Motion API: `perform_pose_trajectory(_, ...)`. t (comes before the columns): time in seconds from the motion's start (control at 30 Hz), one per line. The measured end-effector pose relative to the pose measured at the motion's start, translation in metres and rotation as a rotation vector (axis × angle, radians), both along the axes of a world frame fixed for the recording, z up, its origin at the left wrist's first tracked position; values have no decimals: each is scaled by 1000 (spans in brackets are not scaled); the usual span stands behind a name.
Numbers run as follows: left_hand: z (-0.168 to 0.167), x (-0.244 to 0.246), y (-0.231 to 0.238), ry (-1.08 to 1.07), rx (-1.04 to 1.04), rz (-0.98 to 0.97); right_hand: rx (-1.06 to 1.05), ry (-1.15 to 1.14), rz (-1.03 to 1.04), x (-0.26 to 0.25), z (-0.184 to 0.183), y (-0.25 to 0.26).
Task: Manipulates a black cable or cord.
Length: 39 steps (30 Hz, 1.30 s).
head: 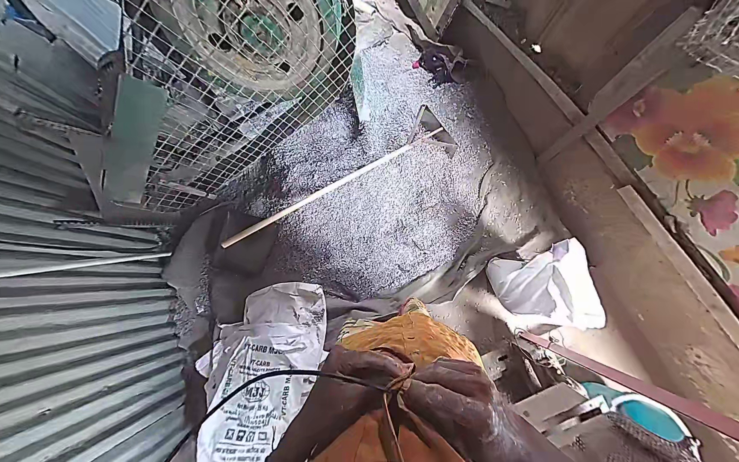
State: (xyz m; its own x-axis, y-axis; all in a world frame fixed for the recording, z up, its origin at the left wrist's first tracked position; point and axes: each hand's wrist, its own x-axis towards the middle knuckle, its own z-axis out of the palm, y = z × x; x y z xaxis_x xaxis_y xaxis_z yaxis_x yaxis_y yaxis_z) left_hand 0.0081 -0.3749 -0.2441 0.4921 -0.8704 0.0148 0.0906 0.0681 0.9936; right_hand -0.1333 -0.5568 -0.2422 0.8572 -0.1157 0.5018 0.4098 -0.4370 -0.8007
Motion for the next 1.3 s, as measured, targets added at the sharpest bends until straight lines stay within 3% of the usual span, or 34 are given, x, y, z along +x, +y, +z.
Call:
perform_pose_trajectory(0.2, 24, 4, -9, 41, 91, -28, 75, 18, -137, 0, 0, 15)
perform_pose_trajectory(0.33, -7, 9, 5, 36, -18, -175, 107, 91, -200, 1, 1, 14)
perform_pose_trajectory(0.5, -9, -3, 4, 51, 41, -145, 250, 173, -18, 6, 5, 2)
perform_pose_trajectory(0.67, 2, -15, 0, 178, 97, -23, 214, 189, 53, 8, 13, -1)
perform_pose_trajectory(0.83, 7, -17, 2, 231, 157, -60, 216, 325, 92, 1, 16, -2)
perform_pose_trajectory(0.93, 8, -17, 1, 157, 162, -49, 159, 273, 38, 0, 16, 0)
perform_pose_trajectory(1.13, -5, -18, 2, -80, -23, 45, 46, 101, -116, -4, 14, 11)
perform_pose_trajectory(1.3, -1, -17, 6, -245, 17, 33, 11, 27, -208, -7, 7, 18)
